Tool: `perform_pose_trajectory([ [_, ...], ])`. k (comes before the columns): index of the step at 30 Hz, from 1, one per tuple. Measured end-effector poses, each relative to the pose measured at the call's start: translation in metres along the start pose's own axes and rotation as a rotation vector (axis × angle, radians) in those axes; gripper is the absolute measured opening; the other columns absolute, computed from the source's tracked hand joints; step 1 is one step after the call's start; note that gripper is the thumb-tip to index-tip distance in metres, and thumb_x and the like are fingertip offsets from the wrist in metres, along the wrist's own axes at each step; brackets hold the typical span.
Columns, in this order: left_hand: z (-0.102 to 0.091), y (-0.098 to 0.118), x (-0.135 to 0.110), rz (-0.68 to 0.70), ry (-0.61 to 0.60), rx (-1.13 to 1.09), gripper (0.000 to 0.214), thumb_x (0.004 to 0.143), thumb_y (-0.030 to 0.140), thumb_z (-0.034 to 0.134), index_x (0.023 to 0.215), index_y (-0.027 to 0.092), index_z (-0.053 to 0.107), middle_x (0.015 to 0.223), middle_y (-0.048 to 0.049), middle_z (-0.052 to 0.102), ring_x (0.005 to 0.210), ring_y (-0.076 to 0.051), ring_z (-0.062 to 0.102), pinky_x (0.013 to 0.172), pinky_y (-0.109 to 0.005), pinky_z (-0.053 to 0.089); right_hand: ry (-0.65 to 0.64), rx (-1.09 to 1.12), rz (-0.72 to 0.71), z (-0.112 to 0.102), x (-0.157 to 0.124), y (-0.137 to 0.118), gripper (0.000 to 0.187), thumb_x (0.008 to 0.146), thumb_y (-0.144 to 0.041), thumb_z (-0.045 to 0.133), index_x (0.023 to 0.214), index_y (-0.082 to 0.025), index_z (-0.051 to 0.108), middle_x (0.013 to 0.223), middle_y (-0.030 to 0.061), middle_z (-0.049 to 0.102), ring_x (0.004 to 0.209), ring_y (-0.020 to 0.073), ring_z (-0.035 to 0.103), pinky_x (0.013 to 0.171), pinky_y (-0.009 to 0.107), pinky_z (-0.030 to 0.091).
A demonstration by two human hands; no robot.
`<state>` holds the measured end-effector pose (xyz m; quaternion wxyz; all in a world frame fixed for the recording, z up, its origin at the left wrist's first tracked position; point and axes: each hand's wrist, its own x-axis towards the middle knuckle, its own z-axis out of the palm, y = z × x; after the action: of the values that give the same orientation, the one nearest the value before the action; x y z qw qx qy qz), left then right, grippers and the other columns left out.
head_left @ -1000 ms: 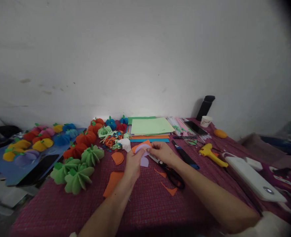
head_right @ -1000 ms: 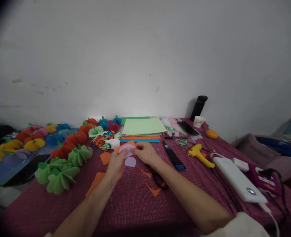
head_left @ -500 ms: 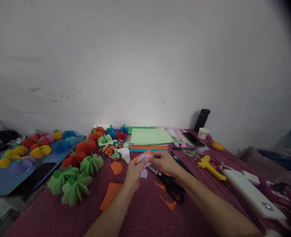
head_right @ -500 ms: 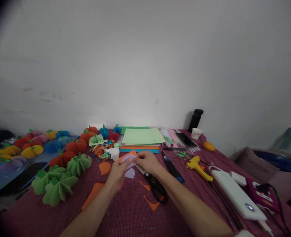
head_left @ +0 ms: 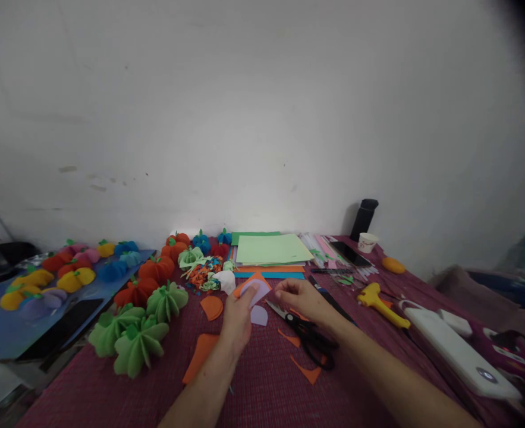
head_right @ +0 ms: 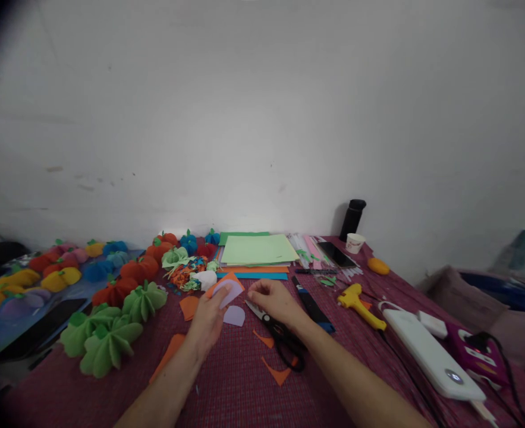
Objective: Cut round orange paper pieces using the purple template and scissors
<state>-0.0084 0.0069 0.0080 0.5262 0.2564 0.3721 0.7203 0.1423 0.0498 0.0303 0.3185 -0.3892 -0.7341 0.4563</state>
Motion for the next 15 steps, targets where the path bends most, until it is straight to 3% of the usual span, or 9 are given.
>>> perform_pose_trajectory([
  [3, 0.002, 0.005, -0.002, 0.002, 0.037, -0.046, 0.023, 0.056, 0.026, 0.076, 0.071, 0.013, 0.065, 0.063, -0.0014, 0.066, 0.057, -0.014, 0.059, 0.058, -0.025, 0.044, 0.021, -0.185, -0.053, -0.013, -0.027, 0.01, 0.019, 0.075, -0.027, 0.054, 0.092, -0.017, 0.057, 0.084, 0.0048, 0.063, 0.074, 0.0169, 0.058, 0.067, 0.028, 0.046],
  [7, 0.003, 0.009, -0.003, -0.015, 0.041, -0.099, 0.023, 0.055, 0.024, 0.076, 0.073, 0.014, 0.065, 0.065, -0.0003, 0.067, 0.058, -0.013, 0.06, 0.06, -0.025, 0.045, -0.035, -0.608, -0.026, -0.028, -0.065, 0.03, 0.03, 0.069, -0.017, 0.055, 0.099, -0.021, 0.06, 0.098, 0.0074, 0.063, 0.094, 0.0222, 0.056, 0.084, 0.033, 0.041],
  [12, 0.003, 0.01, -0.003, -0.046, 0.052, -0.15, 0.024, 0.056, 0.022, 0.077, 0.075, 0.014, 0.064, 0.068, -0.0008, 0.068, 0.061, -0.012, 0.062, 0.061, -0.024, 0.045, -0.089, -0.781, 0.044, -0.025, -0.083, 0.038, 0.036, 0.068, -0.015, 0.05, 0.103, -0.018, 0.059, 0.102, 0.01, 0.061, 0.094, 0.022, 0.057, 0.083, 0.03, 0.041],
  [15, 0.002, 0.011, -0.002, -0.044, 0.092, -0.179, 0.025, 0.055, 0.02, 0.077, 0.076, 0.015, 0.064, 0.069, 0.0, 0.068, 0.063, -0.012, 0.062, 0.06, -0.022, 0.044, -0.08, -0.832, 0.044, -0.02, -0.079, 0.032, 0.053, 0.066, -0.011, 0.049, 0.119, -0.016, 0.052, 0.104, 0.0117, 0.063, 0.096, 0.0241, 0.057, 0.083, 0.031, 0.041],
])
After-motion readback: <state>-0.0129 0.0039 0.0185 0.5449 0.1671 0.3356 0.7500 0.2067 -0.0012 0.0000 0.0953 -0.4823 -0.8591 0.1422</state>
